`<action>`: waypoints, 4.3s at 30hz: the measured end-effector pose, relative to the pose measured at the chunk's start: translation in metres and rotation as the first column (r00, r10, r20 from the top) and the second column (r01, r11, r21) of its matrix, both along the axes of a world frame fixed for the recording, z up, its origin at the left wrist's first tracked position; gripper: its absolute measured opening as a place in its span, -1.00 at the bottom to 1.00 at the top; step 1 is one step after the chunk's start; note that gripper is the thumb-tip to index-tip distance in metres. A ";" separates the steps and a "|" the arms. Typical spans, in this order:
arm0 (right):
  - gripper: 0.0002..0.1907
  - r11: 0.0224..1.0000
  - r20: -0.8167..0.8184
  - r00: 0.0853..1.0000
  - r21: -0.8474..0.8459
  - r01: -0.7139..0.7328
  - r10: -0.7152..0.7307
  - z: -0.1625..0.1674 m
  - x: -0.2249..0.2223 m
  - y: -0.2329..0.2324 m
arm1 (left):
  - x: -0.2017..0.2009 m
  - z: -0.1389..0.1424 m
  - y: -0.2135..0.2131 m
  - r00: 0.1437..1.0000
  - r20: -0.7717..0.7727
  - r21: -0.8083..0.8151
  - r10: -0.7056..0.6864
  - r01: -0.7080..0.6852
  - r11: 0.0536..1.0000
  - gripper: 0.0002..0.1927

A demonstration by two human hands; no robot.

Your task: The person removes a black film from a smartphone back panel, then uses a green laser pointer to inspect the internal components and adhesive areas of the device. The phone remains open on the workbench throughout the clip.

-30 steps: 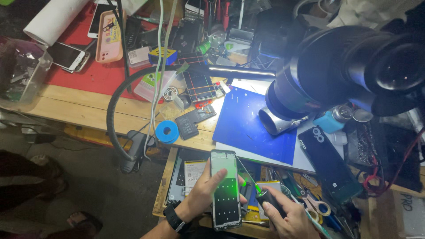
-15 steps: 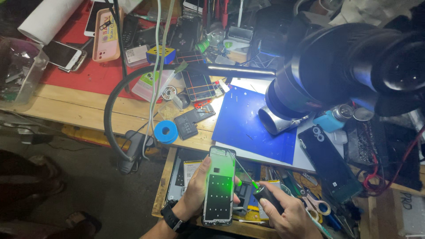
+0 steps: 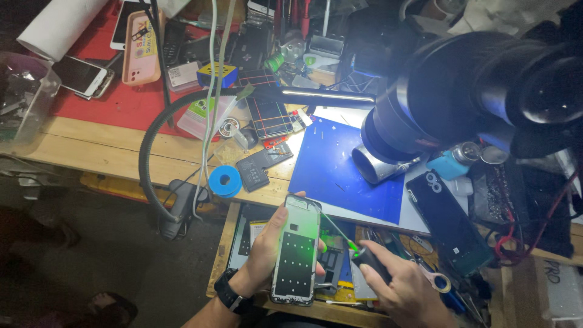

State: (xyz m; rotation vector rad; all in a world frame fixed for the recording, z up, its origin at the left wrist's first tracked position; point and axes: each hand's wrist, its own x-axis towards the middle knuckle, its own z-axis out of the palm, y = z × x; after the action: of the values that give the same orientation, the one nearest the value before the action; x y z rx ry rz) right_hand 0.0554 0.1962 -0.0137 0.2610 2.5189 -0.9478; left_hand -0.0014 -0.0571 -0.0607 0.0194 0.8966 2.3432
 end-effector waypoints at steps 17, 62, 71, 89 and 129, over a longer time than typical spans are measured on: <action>-0.44 0.952 -0.299 0.905 0.133 -0.275 0.303 0.011 -0.016 -0.016 | -0.009 0.002 -0.005 0.990 0.139 0.080 -0.026 0.015 0.997 -0.38; -0.39 0.998 -0.107 0.994 0.057 0.003 0.004 -0.025 0.015 0.006 | 0.003 -0.003 0.003 0.994 0.106 0.021 0.017 -0.020 1.000 -0.30; -0.39 0.998 -0.095 0.995 0.048 0.033 -0.028 -0.020 0.015 0.004 | 0.003 -0.004 0.002 0.988 0.152 0.038 0.009 -0.015 0.999 -0.30; -0.39 0.998 -0.086 0.996 0.058 0.006 -0.001 -0.022 0.015 0.005 | 0.002 -0.002 0.001 0.998 0.065 0.027 0.013 -0.014 1.000 -0.32; -0.58 0.994 -0.269 0.962 -0.112 0.009 -0.039 -0.042 0.049 -0.019 | 0.031 0.004 0.036 0.944 -0.330 -0.581 0.029 -0.227 0.782 -0.31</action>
State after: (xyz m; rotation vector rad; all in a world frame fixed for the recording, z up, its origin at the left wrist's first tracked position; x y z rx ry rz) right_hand 0.1042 0.1768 -0.0553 0.1345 2.7010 -1.2003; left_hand 0.0298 -0.0211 -0.0569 0.0537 1.8407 2.0842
